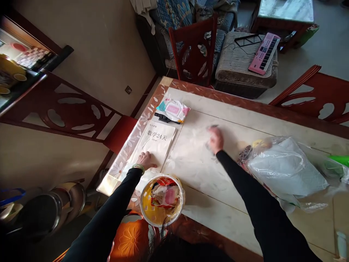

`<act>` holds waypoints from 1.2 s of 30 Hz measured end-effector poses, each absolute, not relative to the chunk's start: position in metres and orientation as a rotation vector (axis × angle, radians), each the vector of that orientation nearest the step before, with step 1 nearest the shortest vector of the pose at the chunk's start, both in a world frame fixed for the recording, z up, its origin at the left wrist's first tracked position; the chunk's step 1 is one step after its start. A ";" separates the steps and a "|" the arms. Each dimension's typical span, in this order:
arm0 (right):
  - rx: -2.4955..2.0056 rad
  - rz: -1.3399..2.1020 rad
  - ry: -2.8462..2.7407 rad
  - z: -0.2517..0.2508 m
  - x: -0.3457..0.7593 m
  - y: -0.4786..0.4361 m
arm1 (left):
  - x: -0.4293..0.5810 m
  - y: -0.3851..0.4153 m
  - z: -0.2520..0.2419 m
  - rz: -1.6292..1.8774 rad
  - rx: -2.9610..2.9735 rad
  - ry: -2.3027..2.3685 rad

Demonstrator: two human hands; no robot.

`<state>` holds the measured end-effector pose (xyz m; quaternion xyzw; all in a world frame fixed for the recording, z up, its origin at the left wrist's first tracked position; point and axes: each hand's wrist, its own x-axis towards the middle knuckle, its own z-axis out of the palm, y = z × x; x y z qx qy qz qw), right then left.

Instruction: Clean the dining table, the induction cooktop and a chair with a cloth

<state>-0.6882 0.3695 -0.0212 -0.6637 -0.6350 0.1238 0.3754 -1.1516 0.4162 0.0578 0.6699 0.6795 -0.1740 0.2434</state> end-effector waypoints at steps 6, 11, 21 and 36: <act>-2.198 0.148 -1.102 -0.024 -0.611 0.512 | -1.154 0.424 0.048 -0.562 1.811 1.831; -1.712 0.417 -1.818 -0.022 -0.743 0.453 | -1.147 0.425 0.055 -0.651 1.783 1.831; -1.712 0.386 -1.701 -0.029 -0.727 0.444 | -1.147 0.415 0.058 -0.509 1.774 1.794; -1.132 0.695 -2.108 -0.031 -0.827 0.326 | -1.151 0.404 0.070 -0.366 1.771 1.829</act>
